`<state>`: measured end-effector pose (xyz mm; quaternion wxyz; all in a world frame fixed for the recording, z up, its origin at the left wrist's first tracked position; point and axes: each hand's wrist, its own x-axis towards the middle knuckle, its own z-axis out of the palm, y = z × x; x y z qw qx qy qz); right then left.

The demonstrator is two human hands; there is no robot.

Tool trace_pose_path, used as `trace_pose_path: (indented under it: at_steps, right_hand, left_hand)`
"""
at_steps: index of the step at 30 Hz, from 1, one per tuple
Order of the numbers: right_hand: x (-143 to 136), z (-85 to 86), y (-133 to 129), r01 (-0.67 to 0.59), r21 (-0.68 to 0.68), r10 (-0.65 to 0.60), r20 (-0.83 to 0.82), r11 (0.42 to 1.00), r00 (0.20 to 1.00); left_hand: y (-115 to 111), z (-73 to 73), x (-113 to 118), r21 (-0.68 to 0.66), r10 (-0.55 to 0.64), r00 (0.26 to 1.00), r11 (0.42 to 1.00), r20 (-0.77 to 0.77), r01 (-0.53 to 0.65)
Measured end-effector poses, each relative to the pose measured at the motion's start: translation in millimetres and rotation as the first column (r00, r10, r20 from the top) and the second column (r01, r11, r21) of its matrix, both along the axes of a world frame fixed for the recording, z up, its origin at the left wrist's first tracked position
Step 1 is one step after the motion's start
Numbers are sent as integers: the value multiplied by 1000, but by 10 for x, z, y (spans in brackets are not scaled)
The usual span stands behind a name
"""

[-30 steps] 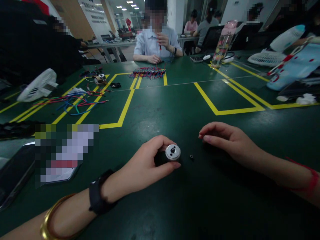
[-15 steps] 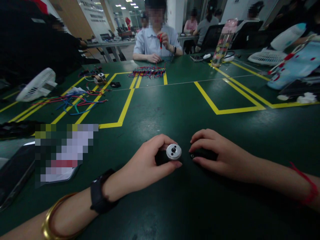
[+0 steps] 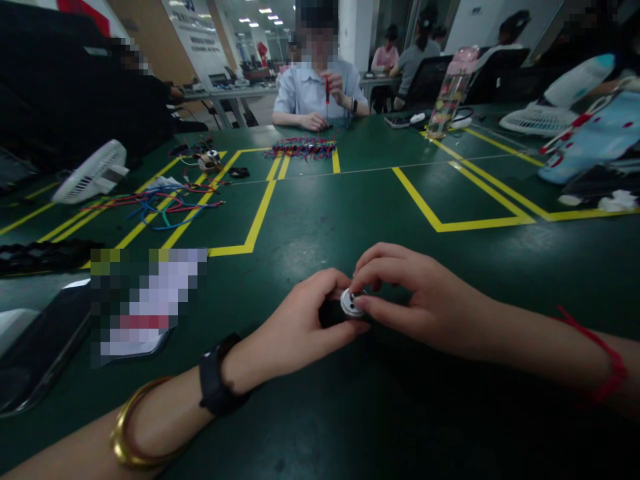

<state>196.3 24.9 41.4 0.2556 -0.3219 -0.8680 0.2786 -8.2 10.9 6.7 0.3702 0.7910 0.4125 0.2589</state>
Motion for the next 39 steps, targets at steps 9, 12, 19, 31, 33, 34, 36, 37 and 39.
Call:
trace_pose_path:
  at_steps: [9,12,19,31,33,34,36,37,39]
  right_hand:
    - [320,-128,-8,224,-104,-225,2,969,974]
    - [441,-256,16,315,-262,-330,-13,912,944]
    - [533,-351,18,326,-450,-434,-160,832,887]
    - [500,-355,-7,305,-344,-362,-113,888,925]
    - [463,-333,-12,248,-218,-259,-25,944,966]
    - [438,-310,-12,197,-157,-193,40,968,980]
    - [376,-239,-7,91,-92,-76,155,992,985]
    - [340,-195,-3,62,-91,-44,182,994,982]
    - [258,-103,7,48,-82,-36,147,995,988]
  left_hand:
    - [4,23,-9,-47,-13,1000,999,15,14]
    - [5,29,-12,-45,-16,1000,999,7,16]
    - [-12,23,-20,-62,-8,1000,998,9,8]
    - [-12,19,-27,-38,-4,1000,999,2,4]
    - [-11,22,-23,-37,-1,1000,999,-6,1]
    - [-11,23,-21,-37,0,1000,999,-8,0]
    - [-10,25,-17,-37,-1,1000,999,-7,1]
    - [-9,24,-16,-32,-1,1000,999,-4,1]
    - [-7,16,-14,-23,-2,1000,1000,2,2]
